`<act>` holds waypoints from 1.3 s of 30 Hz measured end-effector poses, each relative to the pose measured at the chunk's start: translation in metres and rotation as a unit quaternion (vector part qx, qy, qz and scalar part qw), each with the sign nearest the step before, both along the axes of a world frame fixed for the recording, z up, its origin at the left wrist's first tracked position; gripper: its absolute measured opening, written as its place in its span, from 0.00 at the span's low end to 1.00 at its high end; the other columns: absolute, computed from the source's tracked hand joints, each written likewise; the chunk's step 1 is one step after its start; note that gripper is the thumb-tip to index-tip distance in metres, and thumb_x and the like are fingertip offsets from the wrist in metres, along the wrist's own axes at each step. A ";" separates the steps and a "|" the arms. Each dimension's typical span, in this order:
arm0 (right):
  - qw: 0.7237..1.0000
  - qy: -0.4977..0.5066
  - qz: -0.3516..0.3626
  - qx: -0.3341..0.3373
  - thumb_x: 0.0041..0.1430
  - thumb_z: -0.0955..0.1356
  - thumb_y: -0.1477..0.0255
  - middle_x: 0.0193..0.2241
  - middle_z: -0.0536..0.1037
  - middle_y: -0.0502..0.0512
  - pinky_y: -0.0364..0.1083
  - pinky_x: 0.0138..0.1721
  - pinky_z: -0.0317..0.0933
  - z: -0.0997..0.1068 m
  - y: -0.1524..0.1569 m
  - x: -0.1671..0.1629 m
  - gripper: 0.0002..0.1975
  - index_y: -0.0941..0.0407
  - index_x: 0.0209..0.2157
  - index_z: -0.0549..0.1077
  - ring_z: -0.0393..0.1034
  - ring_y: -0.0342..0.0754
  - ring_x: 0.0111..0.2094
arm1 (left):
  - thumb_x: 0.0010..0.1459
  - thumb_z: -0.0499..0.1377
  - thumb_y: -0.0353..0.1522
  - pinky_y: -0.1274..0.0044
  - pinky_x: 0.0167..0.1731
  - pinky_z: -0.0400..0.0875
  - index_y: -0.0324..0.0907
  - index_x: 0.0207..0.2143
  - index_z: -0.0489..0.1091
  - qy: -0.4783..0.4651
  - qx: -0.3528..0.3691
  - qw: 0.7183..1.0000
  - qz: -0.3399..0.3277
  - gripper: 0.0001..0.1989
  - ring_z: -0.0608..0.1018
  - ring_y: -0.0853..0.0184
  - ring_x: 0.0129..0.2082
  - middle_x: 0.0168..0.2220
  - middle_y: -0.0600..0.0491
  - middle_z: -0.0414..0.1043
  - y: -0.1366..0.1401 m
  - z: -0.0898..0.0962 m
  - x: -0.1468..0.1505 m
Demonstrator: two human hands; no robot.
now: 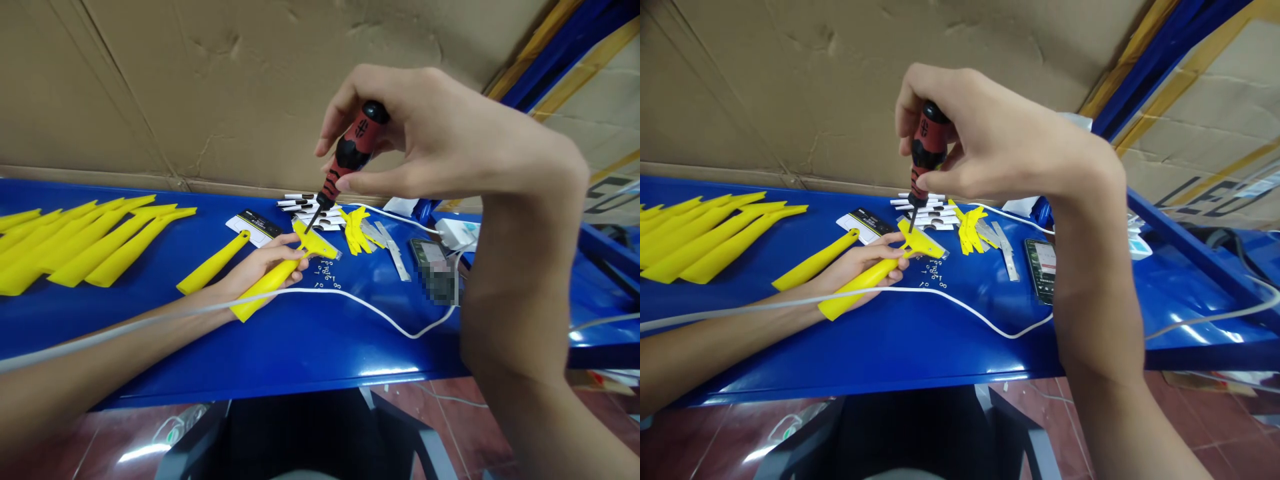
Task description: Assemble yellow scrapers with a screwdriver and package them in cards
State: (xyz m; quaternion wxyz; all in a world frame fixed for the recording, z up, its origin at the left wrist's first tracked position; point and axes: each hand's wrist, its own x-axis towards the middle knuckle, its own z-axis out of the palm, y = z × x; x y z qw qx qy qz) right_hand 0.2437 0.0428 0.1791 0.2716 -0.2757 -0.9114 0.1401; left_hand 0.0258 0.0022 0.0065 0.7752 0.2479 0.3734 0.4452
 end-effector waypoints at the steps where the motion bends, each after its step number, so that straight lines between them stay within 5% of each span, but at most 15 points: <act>1: 1.000 -0.015 -0.001 0.013 0.46 0.82 0.81 0.38 0.85 0.45 0.53 0.36 0.70 0.001 -0.001 0.000 0.22 0.44 0.39 0.79 0.79 0.54 0.40 | 0.58 0.62 0.17 0.82 0.24 0.73 0.41 0.58 0.64 -0.002 0.002 1.000 0.002 0.27 0.78 0.69 0.26 0.36 0.47 0.78 0.000 0.000 0.000; 6: 0.994 -0.070 -0.005 0.078 0.55 0.81 0.74 0.37 0.84 0.45 0.52 0.35 0.68 0.004 -0.005 -0.003 0.15 0.45 0.40 0.78 0.78 0.52 0.38 | 0.58 0.63 0.18 0.82 0.25 0.74 0.39 0.58 0.66 -0.005 0.013 1.000 -0.015 0.27 0.79 0.69 0.27 0.38 0.46 0.79 0.000 -0.003 -0.002; 15: 0.999 -0.047 0.001 0.026 0.48 0.81 0.80 0.40 0.85 0.45 0.50 0.35 0.71 0.003 -0.003 0.000 0.23 0.44 0.41 0.77 0.81 0.53 0.41 | 0.59 0.63 0.18 0.82 0.24 0.73 0.41 0.61 0.64 -0.003 0.022 0.999 -0.032 0.30 0.78 0.69 0.26 0.36 0.48 0.79 0.004 -0.010 -0.006; 21: 0.996 -0.040 -0.020 0.075 0.50 0.83 0.73 0.38 0.84 0.47 0.52 0.37 0.71 0.000 0.004 0.000 0.21 0.45 0.43 0.78 0.79 0.53 0.40 | 0.58 0.64 0.17 0.83 0.25 0.74 0.40 0.55 0.68 -0.013 0.022 0.999 -0.019 0.24 0.81 0.68 0.29 0.39 0.46 0.80 0.002 -0.005 -0.002; 27: 0.999 -0.030 -0.003 0.014 0.47 0.82 0.77 0.39 0.84 0.45 0.53 0.41 0.76 0.001 0.000 -0.001 0.24 0.42 0.43 0.79 0.81 0.55 0.42 | 0.59 0.63 0.18 0.83 0.24 0.74 0.39 0.55 0.68 -0.002 0.023 0.999 -0.028 0.23 0.80 0.69 0.26 0.35 0.47 0.79 0.002 -0.003 -0.003; 34: 0.996 -0.050 -0.005 0.078 0.55 0.81 0.71 0.39 0.85 0.46 0.52 0.38 0.71 0.001 -0.001 -0.003 0.16 0.45 0.42 0.77 0.80 0.51 0.39 | 0.58 0.64 0.17 0.83 0.25 0.75 0.40 0.57 0.68 -0.016 0.016 1.000 -0.011 0.27 0.81 0.69 0.29 0.38 0.47 0.80 0.002 -0.007 -0.003; 39: 0.996 -0.063 -0.011 0.057 0.48 0.82 0.75 0.40 0.86 0.45 0.53 0.37 0.73 0.003 0.000 -0.001 0.23 0.41 0.43 0.79 0.79 0.56 0.42 | 0.58 0.64 0.17 0.83 0.24 0.75 0.40 0.56 0.69 -0.007 0.017 1.000 -0.017 0.25 0.80 0.69 0.28 0.38 0.47 0.80 0.001 -0.003 -0.002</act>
